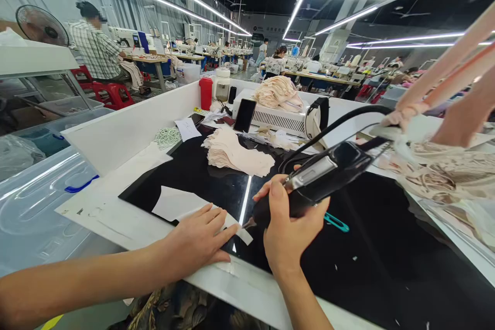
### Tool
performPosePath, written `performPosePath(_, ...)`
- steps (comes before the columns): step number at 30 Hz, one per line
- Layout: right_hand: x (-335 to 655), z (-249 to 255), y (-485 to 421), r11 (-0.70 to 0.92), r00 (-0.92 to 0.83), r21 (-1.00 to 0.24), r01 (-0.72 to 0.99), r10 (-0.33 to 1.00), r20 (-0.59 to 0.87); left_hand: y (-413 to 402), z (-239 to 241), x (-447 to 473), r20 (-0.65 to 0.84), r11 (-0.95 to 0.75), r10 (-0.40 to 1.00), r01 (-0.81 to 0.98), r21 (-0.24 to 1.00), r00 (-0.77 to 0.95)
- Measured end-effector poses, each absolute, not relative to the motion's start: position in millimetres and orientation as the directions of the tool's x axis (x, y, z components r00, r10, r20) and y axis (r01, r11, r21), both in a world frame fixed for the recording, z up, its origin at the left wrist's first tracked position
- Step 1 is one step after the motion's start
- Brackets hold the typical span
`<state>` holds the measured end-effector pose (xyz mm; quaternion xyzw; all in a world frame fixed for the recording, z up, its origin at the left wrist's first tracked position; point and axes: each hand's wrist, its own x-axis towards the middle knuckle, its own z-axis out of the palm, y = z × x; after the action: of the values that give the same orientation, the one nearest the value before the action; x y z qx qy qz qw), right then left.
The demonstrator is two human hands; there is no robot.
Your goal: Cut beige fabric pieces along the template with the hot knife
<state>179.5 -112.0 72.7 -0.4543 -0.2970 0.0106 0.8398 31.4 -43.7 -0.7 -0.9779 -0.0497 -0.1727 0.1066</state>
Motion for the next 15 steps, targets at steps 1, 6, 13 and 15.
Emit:
performPosePath(1,180,74,-108,0.599,0.821,-0.764,0.241,0.294,0.490,-44,-1,31,0.350,-0.973,0.058,0.132,-0.190,0.935)
performPosePath(6,181,70,-93,0.608,0.797,-0.770,0.192,0.360,0.484,-41,-1,30,0.365,-0.978,0.047,0.117,-0.170,0.930)
performPosePath(13,179,64,-92,0.592,0.771,-0.779,0.207,0.391,0.502,-40,-1,27,0.382,-0.983,0.044,0.108,-0.147,0.923)
performPosePath(15,178,66,-91,0.583,0.778,-0.786,0.204,0.391,0.492,-39,-1,27,0.377,-0.985,0.039,0.100,-0.143,0.925)
